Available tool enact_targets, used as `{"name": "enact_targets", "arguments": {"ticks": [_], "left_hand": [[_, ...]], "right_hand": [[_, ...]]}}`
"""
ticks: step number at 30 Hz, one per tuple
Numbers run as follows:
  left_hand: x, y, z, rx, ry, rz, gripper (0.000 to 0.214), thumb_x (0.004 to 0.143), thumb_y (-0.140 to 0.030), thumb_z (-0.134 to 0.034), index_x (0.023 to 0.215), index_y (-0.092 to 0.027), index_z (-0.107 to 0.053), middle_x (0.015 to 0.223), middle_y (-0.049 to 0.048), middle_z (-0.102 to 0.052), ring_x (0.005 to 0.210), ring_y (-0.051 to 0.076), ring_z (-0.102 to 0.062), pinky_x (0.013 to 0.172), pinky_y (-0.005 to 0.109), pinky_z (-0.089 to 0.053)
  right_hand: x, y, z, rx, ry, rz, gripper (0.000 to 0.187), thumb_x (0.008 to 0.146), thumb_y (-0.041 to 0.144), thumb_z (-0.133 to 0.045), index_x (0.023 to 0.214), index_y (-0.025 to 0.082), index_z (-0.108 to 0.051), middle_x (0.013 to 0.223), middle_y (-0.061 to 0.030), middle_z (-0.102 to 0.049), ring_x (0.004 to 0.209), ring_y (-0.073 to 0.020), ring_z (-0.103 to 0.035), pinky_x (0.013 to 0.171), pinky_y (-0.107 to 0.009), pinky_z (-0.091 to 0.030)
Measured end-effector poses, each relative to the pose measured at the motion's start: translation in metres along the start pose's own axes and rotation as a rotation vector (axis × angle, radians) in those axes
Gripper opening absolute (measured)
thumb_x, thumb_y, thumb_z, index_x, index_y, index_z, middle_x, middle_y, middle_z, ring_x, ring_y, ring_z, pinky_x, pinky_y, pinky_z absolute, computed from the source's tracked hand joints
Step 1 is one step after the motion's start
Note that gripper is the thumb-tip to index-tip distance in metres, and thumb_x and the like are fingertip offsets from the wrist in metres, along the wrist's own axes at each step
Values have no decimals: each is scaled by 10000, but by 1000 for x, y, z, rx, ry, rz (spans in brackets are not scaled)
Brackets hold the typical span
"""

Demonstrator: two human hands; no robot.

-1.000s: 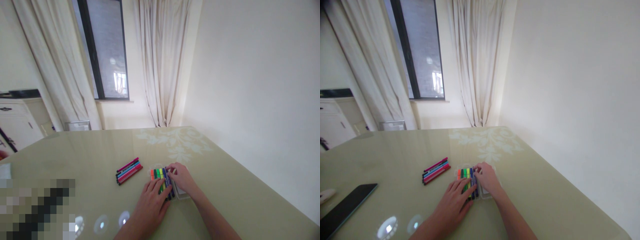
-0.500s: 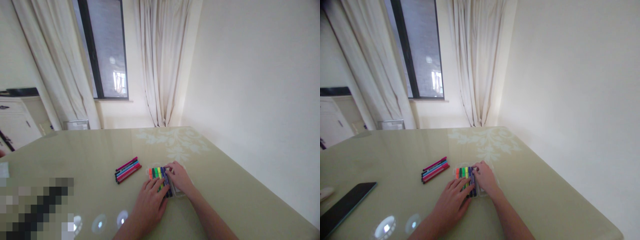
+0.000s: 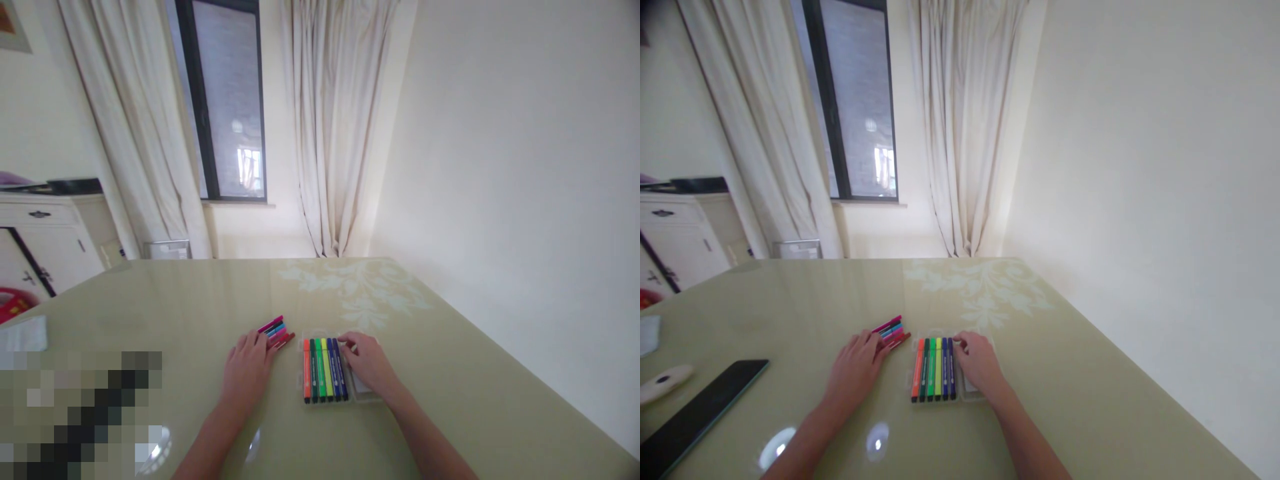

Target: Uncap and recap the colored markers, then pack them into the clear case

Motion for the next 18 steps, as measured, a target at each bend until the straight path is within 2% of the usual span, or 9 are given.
{"name": "enact_targets", "arguments": {"ticks": [4, 9, 12, 14, 16, 18], "left_hand": [[-1, -11, 1, -23, -5, -56, 266, 1027, -283, -407, 1063, -226, -665, 1185, 89, -677, 1127, 263, -595, 925, 402, -467], [-4, -13, 2, -71, -12, -80, 226, 987, -283, -468, 1006, -218, -683, 1166, 93, -663, 1101, 258, -599, 917, 390, -481], [-5, -12, 9, -33, -69, -66, 277, 1003, -262, -409, 971, -193, -676, 1137, 122, -667, 1085, 276, -607, 922, 409, -479], [-4, -11, 13, -39, -93, -8, 325, 1023, -245, -342, 967, -178, -655, 1062, 133, -683, 1030, 282, -630, 894, 409, -481], [-6, -13, 14, -144, -76, 69, 367, 1047, -262, -269, 975, -182, -621, 951, 113, -697, 911, 264, -663, 810, 377, -488], [-9, -24, 11, -360, -45, 98, 398, 1071, -322, -216, 985, -200, -585, 870, 74, -699, 802, 235, -677, 720, 336, -478]], "right_hand": [[-2, 7, -8, 70, 22, 32, 314, 934, 230, -520, 1129, 184, -761, 987, -82, -776, 803, -193, -708, 787, -290, -501], [-3, 13, -14, 41, 33, 64, 305, 931, 203, -532, 1127, 192, -766, 988, -80, -768, 835, -196, -702, 814, -292, -498], [-3, 13, -13, 63, 30, 73, 308, 943, 202, -520, 1130, 195, -765, 1018, -83, -763, 865, -195, -697, 829, -290, -495], [-3, 15, -12, 76, 13, 86, 297, 947, 202, -519, 1102, 189, -772, 1024, -91, -756, 885, -198, -689, 848, -296, -489], [-3, 20, -9, 114, -25, 105, 271, 954, 236, -533, 1063, 187, -777, 1026, -94, -749, 912, -205, -676, 859, -302, -484], [-5, 28, -8, 236, -37, 115, 264, 969, 313, -546, 1043, 194, -771, 1008, -79, -745, 893, -200, -666, 832, -298, -488]]}}
Point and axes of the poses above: each hand's wrist, its own x-axis towards the middle knuckle, its own z-axis out of the back of the hand, y = z × x, the point moved 7 cm from there along x, towards the middle knuckle
